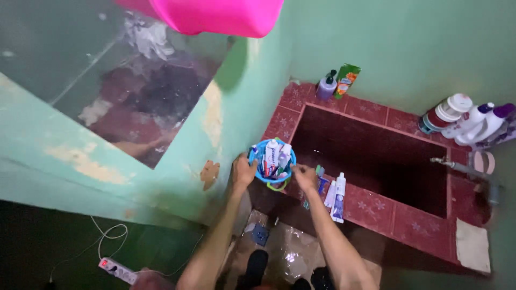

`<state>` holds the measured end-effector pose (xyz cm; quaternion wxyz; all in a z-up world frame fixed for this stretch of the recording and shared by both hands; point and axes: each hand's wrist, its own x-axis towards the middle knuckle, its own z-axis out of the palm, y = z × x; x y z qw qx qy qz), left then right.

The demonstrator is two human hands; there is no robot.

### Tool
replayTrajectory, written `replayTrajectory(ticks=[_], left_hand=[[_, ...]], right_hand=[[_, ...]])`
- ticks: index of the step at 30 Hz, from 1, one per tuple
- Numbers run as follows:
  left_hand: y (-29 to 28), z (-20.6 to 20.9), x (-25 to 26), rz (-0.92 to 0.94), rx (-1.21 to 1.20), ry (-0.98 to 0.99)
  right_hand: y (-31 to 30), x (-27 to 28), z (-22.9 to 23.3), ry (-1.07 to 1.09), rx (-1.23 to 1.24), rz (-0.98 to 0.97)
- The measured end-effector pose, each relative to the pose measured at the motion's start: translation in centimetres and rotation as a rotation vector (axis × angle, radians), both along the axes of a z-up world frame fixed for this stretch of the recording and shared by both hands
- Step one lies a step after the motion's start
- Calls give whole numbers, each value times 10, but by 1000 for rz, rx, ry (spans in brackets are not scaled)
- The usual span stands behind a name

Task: Sort toothbrushes and toothpaste tubes from a bag into a small bucket while standing in a bathroom.

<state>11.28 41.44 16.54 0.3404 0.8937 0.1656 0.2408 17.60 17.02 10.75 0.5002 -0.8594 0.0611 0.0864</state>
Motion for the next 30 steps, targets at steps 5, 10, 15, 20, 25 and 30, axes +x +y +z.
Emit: replayTrajectory(ticks=[5, 10, 15, 20, 25, 30], left_hand=[[15, -50, 14, -23, -77, 378], [31, -120, 33, -144, -34, 438], [22, -78, 38, -252, -70, 313], [-23, -48, 71, -359, -201, 220], [-128, -17, 95, -562, -341, 20], [-246, -12, 72, -714, -688, 337]], right_hand=[[11, 1, -38, -45, -78, 6], [20, -16, -57, -45, -95, -125], [12, -30, -54, -146, 45, -206], [-28, -50, 13, -256, 203, -267], [-120, -64, 63, -285, 513, -453], [-238, -113, 58, -323, 290, -535]])
